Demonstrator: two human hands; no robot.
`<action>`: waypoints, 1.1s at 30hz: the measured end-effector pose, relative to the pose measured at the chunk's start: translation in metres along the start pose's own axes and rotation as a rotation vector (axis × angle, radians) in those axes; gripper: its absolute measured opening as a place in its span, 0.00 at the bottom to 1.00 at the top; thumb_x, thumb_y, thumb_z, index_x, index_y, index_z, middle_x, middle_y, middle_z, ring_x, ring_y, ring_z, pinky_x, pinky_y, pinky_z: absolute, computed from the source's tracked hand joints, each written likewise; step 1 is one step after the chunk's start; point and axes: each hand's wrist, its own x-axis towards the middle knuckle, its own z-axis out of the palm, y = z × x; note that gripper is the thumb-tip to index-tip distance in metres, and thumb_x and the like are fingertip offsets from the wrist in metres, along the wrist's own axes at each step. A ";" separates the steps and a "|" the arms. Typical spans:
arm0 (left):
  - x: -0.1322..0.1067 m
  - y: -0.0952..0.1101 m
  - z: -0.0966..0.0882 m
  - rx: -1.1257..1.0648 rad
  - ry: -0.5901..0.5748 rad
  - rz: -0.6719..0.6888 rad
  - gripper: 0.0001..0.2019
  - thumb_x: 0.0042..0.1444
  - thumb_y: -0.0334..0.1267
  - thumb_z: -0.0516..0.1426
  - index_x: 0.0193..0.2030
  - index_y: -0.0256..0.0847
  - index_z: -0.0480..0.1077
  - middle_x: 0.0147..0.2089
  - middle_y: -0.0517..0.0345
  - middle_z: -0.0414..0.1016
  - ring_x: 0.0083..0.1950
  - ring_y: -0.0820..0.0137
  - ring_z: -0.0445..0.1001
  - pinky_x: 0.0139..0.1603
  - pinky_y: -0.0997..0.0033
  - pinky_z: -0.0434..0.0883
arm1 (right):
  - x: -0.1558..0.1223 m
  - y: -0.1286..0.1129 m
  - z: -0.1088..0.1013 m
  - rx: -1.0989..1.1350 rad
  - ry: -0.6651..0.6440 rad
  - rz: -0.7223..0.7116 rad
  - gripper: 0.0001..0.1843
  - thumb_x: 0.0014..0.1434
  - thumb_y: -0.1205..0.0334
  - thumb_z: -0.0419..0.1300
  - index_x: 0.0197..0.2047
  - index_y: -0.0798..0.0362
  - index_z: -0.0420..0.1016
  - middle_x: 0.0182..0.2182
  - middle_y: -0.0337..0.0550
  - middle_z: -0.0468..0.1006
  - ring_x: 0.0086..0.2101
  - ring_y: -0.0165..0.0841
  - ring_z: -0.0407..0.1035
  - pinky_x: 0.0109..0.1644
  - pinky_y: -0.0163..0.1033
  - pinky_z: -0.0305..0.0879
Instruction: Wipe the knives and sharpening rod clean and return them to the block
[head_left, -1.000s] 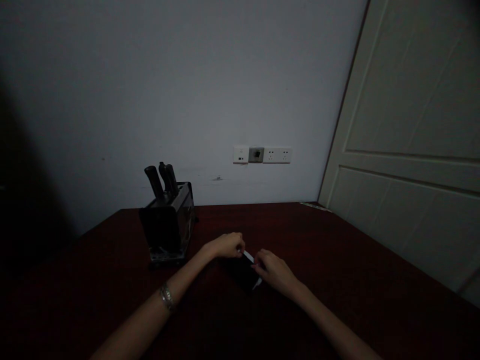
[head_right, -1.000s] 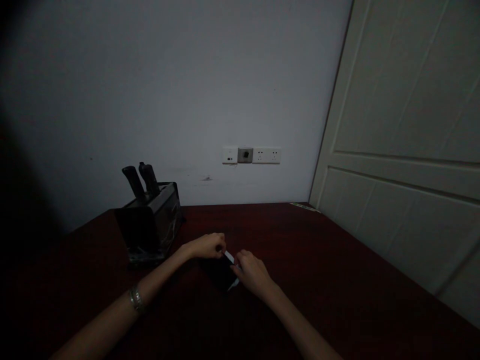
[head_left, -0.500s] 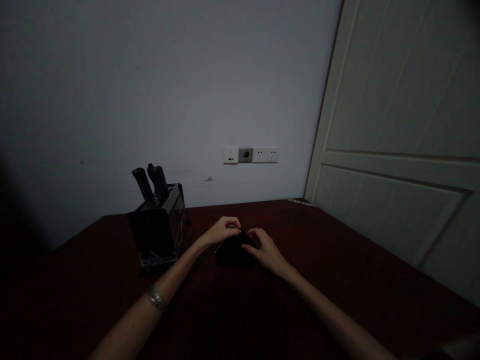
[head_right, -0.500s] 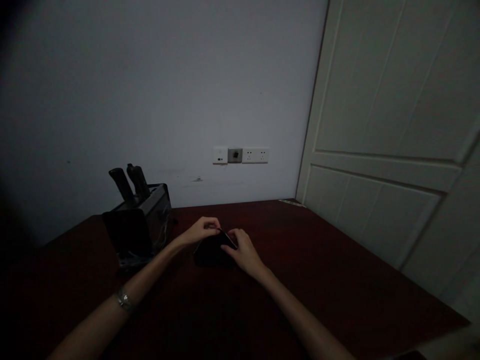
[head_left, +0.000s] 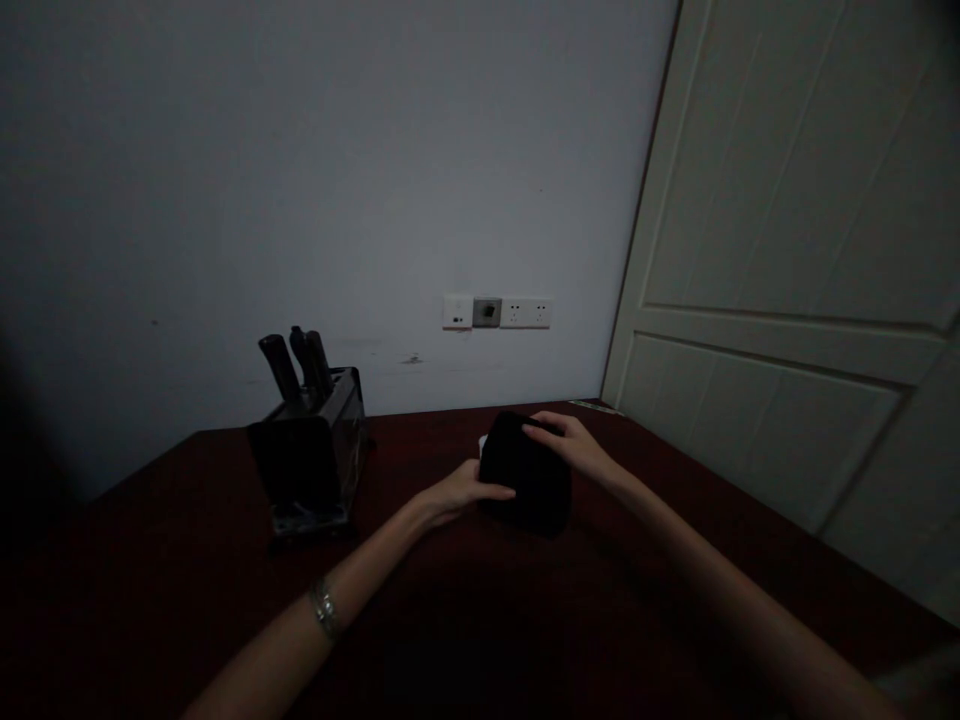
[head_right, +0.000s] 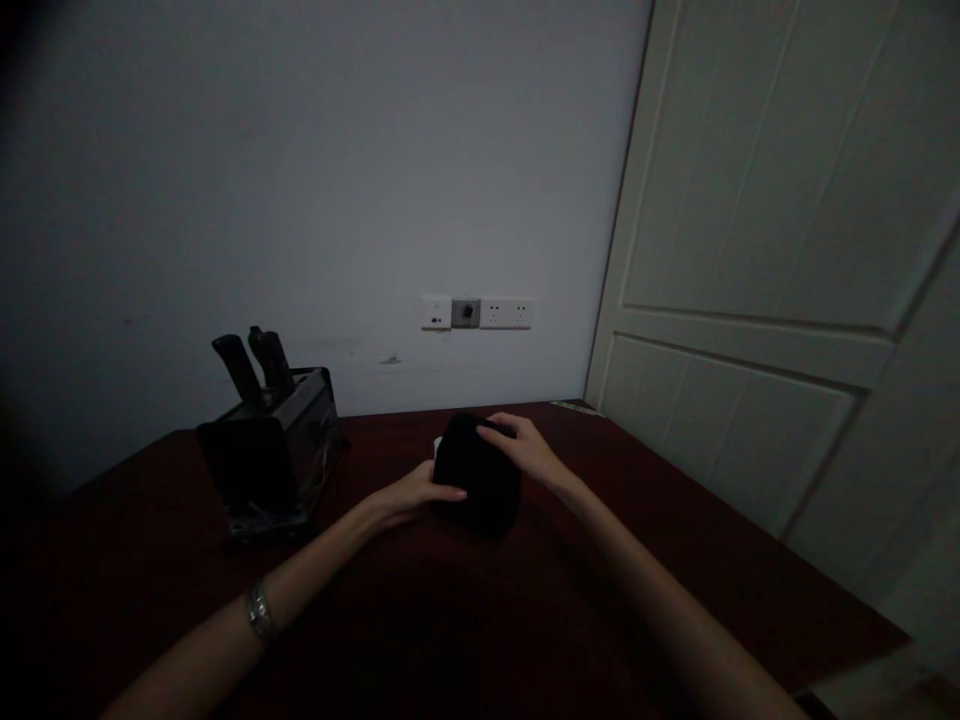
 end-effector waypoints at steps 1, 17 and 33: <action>0.001 -0.005 0.005 -0.002 0.005 -0.021 0.24 0.38 0.33 0.66 0.45 0.32 0.70 0.42 0.48 0.73 0.41 0.66 0.72 0.44 0.65 0.68 | 0.000 0.001 -0.006 0.010 -0.009 0.025 0.15 0.49 0.51 0.59 0.33 0.54 0.70 0.26 0.36 0.71 0.27 0.30 0.66 0.29 0.35 0.59; 0.008 -0.036 0.025 0.063 -0.038 -0.168 0.17 0.36 0.36 0.66 0.35 0.31 0.73 0.34 0.54 0.76 0.33 0.70 0.73 0.41 0.65 0.69 | -0.022 0.009 -0.069 0.076 -0.236 0.326 0.14 0.44 0.59 0.65 0.36 0.56 0.76 0.30 0.47 0.79 0.29 0.37 0.73 0.32 0.41 0.68; 0.026 -0.057 0.111 1.404 -0.201 0.430 0.31 0.59 0.52 0.44 0.61 0.28 0.53 0.65 0.34 0.48 0.66 0.50 0.44 0.63 0.50 0.44 | -0.131 0.114 -0.109 -0.790 -0.089 -0.030 0.27 0.58 0.50 0.50 0.57 0.53 0.63 0.59 0.52 0.61 0.57 0.41 0.57 0.60 0.48 0.54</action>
